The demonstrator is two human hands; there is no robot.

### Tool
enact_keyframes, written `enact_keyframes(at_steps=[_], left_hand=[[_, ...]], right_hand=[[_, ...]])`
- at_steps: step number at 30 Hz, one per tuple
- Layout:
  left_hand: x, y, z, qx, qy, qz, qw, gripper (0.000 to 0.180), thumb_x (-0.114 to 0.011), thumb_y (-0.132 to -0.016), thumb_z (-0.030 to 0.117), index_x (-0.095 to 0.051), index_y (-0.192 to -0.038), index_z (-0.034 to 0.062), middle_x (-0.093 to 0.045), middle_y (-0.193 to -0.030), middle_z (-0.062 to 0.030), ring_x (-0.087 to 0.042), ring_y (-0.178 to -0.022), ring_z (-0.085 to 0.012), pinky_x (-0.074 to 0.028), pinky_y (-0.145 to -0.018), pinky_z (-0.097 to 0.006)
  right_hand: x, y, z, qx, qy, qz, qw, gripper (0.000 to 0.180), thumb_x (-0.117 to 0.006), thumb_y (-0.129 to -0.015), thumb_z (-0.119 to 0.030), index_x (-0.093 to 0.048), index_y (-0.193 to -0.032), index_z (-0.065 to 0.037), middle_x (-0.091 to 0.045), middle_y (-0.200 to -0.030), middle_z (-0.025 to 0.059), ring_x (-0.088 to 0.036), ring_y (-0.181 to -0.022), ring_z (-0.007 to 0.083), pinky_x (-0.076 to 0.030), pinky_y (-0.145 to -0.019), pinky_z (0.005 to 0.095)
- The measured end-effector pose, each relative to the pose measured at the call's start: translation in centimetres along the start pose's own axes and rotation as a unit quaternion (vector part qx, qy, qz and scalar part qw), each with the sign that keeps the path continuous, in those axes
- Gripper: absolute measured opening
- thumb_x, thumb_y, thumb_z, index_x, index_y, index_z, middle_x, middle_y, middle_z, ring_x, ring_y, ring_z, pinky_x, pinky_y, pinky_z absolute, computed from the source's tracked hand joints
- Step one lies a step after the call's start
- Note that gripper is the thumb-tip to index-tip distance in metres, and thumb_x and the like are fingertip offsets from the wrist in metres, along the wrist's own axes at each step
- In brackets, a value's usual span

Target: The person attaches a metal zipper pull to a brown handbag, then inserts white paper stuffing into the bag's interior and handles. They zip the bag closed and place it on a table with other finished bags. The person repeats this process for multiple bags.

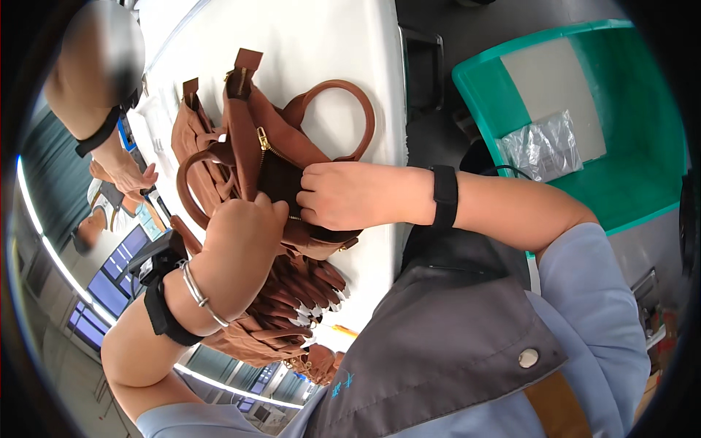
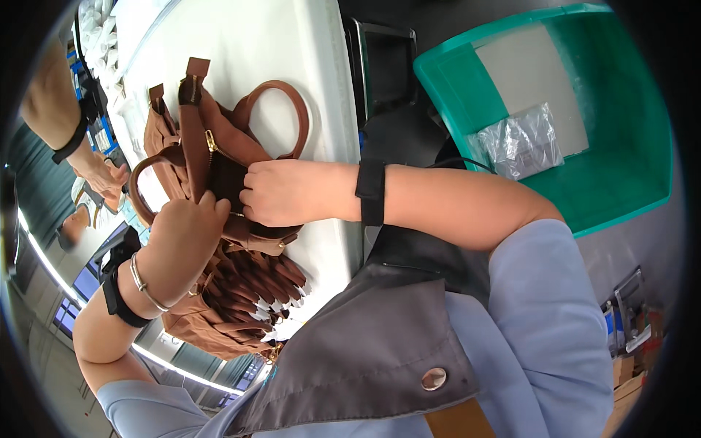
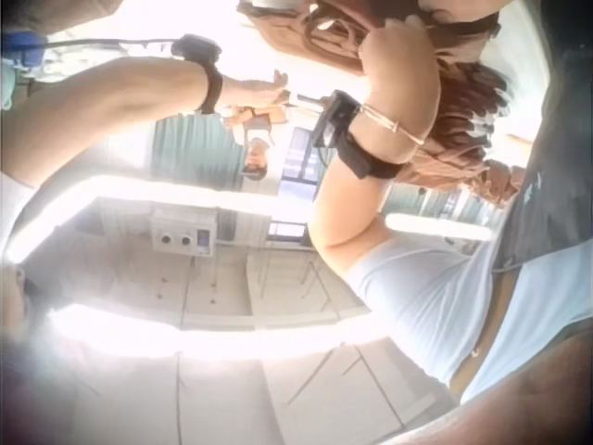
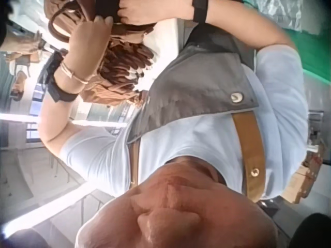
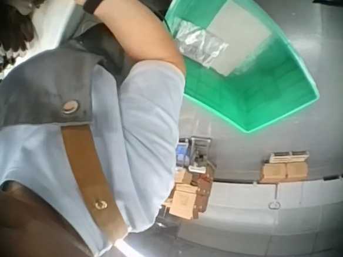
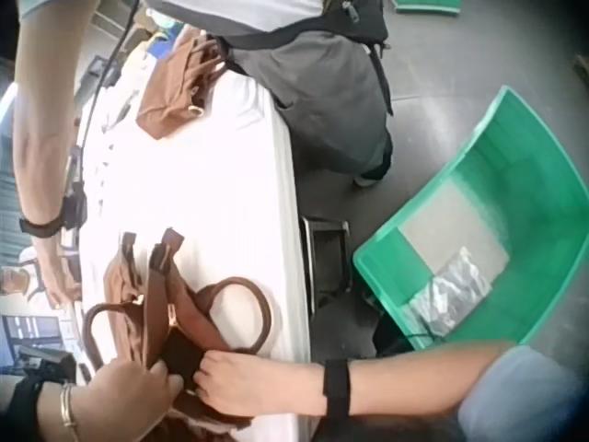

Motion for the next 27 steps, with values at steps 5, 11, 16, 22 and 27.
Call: enact_keyframes(at_steps=[5,11,16,22,27], left_hand=[[-1.3,-0.3,-0.3,-0.003,-0.067,-0.133,0.989,0.03,-0.066,-0.078,0.011,-0.064,-0.108,0.0079,-0.06,-0.09,-0.0038,-0.065,-0.072,-0.0168,-0.049,-0.06,-0.03],[-1.8,0.0,-1.5,0.024,-0.038,-0.06,0.997,0.024,-0.068,-0.079,0.013,-0.064,-0.102,0.0081,-0.061,-0.088,-0.004,-0.065,-0.072,-0.0172,-0.049,-0.061,-0.031],[-1.1,0.1,-1.8,0.026,-0.027,-0.032,0.999,0.018,-0.068,-0.08,0.015,-0.062,-0.096,0.0095,-0.06,-0.086,-0.0039,-0.064,-0.073,-0.0178,-0.048,-0.062,-0.03],[-1.0,0.6,-2.1,0.028,-0.07,0.022,0.997,0.009,-0.066,-0.082,0.013,-0.065,-0.091,0.0125,-0.06,-0.081,-0.0015,-0.066,-0.072,-0.0161,-0.049,-0.059,-0.028],[-1.5,0.8,-2.5,0.036,-0.045,0.022,0.998,0.009,-0.065,-0.083,0.014,-0.065,-0.091,0.013,-0.06,-0.083,-0.0013,-0.065,-0.072,-0.0162,-0.049,-0.06,-0.029]], right_hand=[[-0.1,-0.9,0.5,0.007,0.02,0.02,1.0,0.007,-0.061,-0.079,-0.015,-0.064,-0.075,-0.01,-0.058,-0.078,-0.0012,-0.055,-0.082,0.0154,-0.045,-0.079,0.0284],[-1.0,-1.3,0.7,-0.035,0.072,-0.043,0.996,0.008,-0.064,-0.078,-0.018,-0.068,-0.072,-0.016,-0.061,-0.081,-0.0063,-0.053,-0.092,0.0128,-0.039,-0.081,0.0253],[-0.6,-1.5,0.9,-0.042,0.106,-0.102,0.988,0.01,-0.065,-0.076,-0.02,-0.07,-0.068,-0.019,-0.062,-0.082,-0.0093,-0.052,-0.096,0.0129,-0.038,-0.081,0.0251],[-1.6,-2.0,0.9,-0.053,0.098,-0.093,0.989,0.008,-0.066,-0.075,-0.021,-0.073,-0.071,-0.02,-0.064,-0.082,-0.0104,-0.052,-0.097,0.0138,-0.038,-0.081,0.0264],[-1.3,-2.0,0.6,-0.054,0.097,-0.106,0.988,0.01,-0.065,-0.077,-0.02,-0.073,-0.071,-0.017,-0.065,-0.083,-0.0082,-0.054,-0.097,0.0152,-0.041,-0.082,0.0271]])
Point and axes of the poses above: each hand's wrist, its own y-axis away from the middle knuckle, its own x-axis out of the back of the hand, z = x × y, the point moved 8 cm from there along -y, towards the middle knuckle
